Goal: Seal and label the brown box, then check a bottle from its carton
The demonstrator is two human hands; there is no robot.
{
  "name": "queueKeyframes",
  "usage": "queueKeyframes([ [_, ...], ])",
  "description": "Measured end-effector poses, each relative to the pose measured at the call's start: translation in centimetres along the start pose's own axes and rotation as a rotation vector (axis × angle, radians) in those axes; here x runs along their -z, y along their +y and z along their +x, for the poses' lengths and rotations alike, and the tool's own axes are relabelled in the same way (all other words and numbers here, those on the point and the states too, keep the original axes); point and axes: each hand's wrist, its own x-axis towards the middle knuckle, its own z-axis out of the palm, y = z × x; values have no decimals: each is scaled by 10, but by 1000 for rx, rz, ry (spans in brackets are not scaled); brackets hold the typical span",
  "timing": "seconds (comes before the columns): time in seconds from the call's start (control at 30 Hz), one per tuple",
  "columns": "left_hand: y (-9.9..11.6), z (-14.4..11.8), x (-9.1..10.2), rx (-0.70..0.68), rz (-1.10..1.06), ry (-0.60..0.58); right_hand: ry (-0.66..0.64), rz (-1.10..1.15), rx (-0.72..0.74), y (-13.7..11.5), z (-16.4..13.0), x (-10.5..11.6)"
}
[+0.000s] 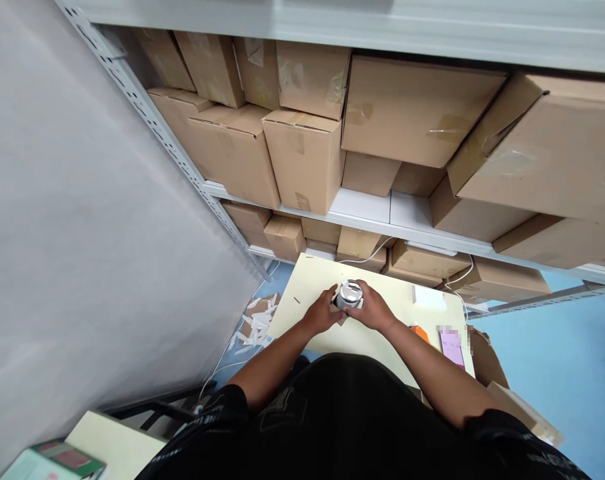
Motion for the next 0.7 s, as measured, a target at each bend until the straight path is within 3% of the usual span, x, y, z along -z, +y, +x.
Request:
queueKeyframes([
  [0.1, 1, -1, -5, -10, 117, -4, 15, -78, -30, 21, -3, -8],
  [0.27, 2, 2, -8, -21, 123, -30, 16, -166, 33, 56, -10, -22],
  [0.47, -6, 8, -3, 105, 13, -7, -21, -86, 71, 66, -15, -24],
  [0.6, -14, 7, 4, 108, -101, -83, 130, -111, -154, 72, -19, -25],
  [0.7, -17, 5, 12, 109, -159, -162, 67, -1, -309, 81, -20, -25],
])
